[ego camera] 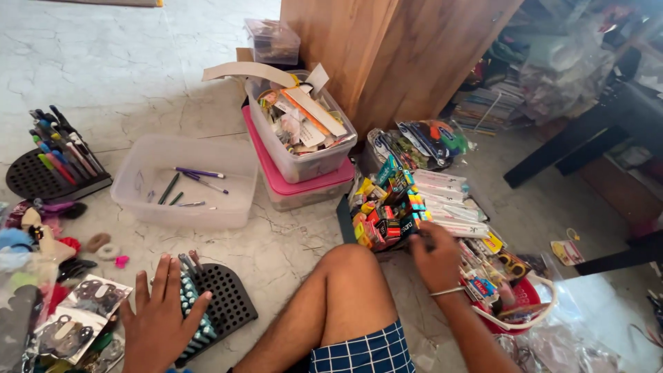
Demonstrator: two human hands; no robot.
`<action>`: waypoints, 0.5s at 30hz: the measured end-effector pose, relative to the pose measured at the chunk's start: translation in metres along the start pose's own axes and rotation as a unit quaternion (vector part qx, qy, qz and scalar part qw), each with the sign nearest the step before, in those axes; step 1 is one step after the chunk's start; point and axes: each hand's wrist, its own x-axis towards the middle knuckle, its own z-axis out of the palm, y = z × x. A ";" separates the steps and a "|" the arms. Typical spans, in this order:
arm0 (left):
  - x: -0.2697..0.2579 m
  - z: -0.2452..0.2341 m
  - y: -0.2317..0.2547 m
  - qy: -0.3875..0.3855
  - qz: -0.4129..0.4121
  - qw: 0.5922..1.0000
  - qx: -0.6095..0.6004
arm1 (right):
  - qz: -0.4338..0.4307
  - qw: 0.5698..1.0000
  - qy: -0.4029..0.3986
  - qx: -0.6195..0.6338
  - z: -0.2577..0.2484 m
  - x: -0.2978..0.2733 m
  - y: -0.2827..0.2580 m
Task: The recorder sorts and organizes various gift shop items, including pens and stickers, while sitting on the floor near cardboard boxes.
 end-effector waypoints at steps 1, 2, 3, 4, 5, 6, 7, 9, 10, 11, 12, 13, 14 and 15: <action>0.000 0.001 -0.002 -0.007 -0.004 1.000 0.005 | -0.011 0.999 0.029 -0.042 -0.007 -0.001 0.012; 0.000 0.003 -0.003 -0.013 -0.009 1.000 0.009 | -0.023 0.995 0.058 -0.083 -0.014 -0.002 0.024; -0.001 0.004 -0.004 -0.015 -0.009 1.000 0.011 | -0.020 0.995 0.057 -0.082 -0.021 -0.006 0.043; -0.002 0.004 -0.005 -0.017 -0.011 1.000 0.009 | -0.001 0.993 0.056 -0.106 -0.028 -0.010 0.062; -0.001 0.005 -0.005 -0.016 -0.014 1.000 0.006 | 0.017 0.990 0.057 -0.131 -0.035 -0.011 0.081; -0.001 0.004 -0.005 -0.016 -0.015 1.000 0.007 | 0.017 0.990 0.057 -0.130 -0.040 -0.016 0.091; -0.001 0.003 -0.004 -0.014 -0.016 1.000 -0.002 | 0.043 0.981 -0.005 -0.191 -0.046 -0.021 0.101; -0.001 0.002 -0.004 -0.013 -0.017 1.000 -0.012 | 0.069 0.963 -0.068 -0.252 -0.054 -0.031 0.107; 0.000 0.001 -0.004 -0.026 -0.020 0.999 -0.015 | 0.067 0.934 -0.130 -0.327 -0.056 -0.037 0.103; 0.002 0.001 -0.004 -0.038 -0.023 0.999 -0.019 | 0.064 0.894 -0.190 -0.400 -0.058 -0.041 0.099; 0.001 0.002 -0.003 -0.038 -0.023 0.999 -0.019 | 0.064 0.894 -0.189 -0.401 -0.055 -0.043 0.099; 0.000 0.002 -0.003 -0.031 -0.021 0.999 -0.022 | 0.063 0.886 -0.197 -0.415 -0.051 -0.045 0.097; -0.001 0.002 -0.003 -0.025 -0.019 0.999 -0.025 | 0.063 0.877 -0.204 -0.430 -0.047 -0.049 0.096; -0.002 0.002 -0.003 -0.025 -0.020 0.999 -0.024 | 0.063 0.877 -0.204 -0.429 -0.041 -0.050 0.102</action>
